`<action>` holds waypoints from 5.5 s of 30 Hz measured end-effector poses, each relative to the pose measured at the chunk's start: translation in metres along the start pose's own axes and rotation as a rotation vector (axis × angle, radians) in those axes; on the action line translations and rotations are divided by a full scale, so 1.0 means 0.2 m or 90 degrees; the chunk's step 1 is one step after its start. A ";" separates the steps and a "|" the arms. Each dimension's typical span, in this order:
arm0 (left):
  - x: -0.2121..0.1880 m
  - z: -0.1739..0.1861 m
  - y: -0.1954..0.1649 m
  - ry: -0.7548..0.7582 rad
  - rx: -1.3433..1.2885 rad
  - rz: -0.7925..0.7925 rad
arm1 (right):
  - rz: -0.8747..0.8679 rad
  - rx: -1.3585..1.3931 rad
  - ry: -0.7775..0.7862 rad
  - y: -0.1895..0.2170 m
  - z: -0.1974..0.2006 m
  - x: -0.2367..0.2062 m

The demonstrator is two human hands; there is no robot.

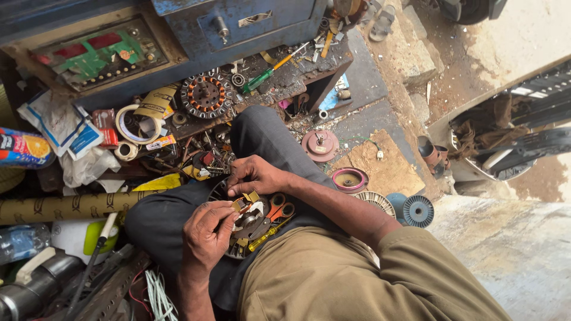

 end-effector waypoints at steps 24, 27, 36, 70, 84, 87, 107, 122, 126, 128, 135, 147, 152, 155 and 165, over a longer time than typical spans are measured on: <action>0.12 -0.12 0.42 0.181 -0.193 0.380 | 0.059 -0.316 -0.015 0.31 0.13 0.12; 0.10 -0.13 0.47 0.155 -0.136 0.407 | 0.037 -0.417 0.001 0.41 0.19 0.06; 0.11 -0.12 0.46 0.187 -0.181 0.358 | 0.011 -0.453 0.101 0.55 0.14 -0.11; 0.38 0.06 0.15 0.141 -0.067 0.010 | -0.008 -0.608 0.319 0.32 0.31 -0.05; -0.09 -0.07 0.17 -0.307 -0.412 0.197 | 0.126 -0.458 0.236 0.24 0.21 0.24; 0.27 0.03 0.17 0.047 -0.151 0.013 | -0.099 -0.557 0.189 0.37 0.31 0.10; 0.36 0.02 0.27 0.343 -0.036 0.086 | 0.034 -0.652 0.473 0.40 0.16 -0.04; 0.32 -0.01 0.22 0.064 -0.085 0.003 | -0.084 -0.434 0.217 0.43 0.31 0.13; 0.37 0.13 0.13 0.128 -0.150 -0.003 | 0.028 -0.395 0.494 0.62 0.11 -0.04; 0.20 0.13 0.05 -0.083 -0.218 0.085 | 0.124 -0.282 0.483 0.65 0.10 -0.03; -0.12 -0.05 0.04 -0.158 -0.047 0.088 | 0.061 -0.343 0.260 0.27 0.27 0.30; 0.09 0.05 -0.11 -0.011 -0.004 -0.064 | 0.083 -0.051 0.331 0.57 0.17 0.03; -0.14 -0.07 0.05 -0.182 -0.102 0.041 | 0.062 -0.403 0.254 0.24 0.23 0.26; 0.16 0.01 0.14 -0.162 -0.234 -0.013 | 0.028 -0.543 0.225 0.31 0.31 0.23; -0.04 -0.02 -0.11 -0.027 0.048 -0.127 | 0.177 -0.308 0.401 0.58 0.17 0.11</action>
Point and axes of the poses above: each hand's wrist, its own x-axis towards the middle knuckle, its own z-axis out of the back of the hand, y = z × x, the point moved 3 cm from there along x, towards the middle knuckle, and after that the axes turned 5 degrees about y, right-handed, at the moved point
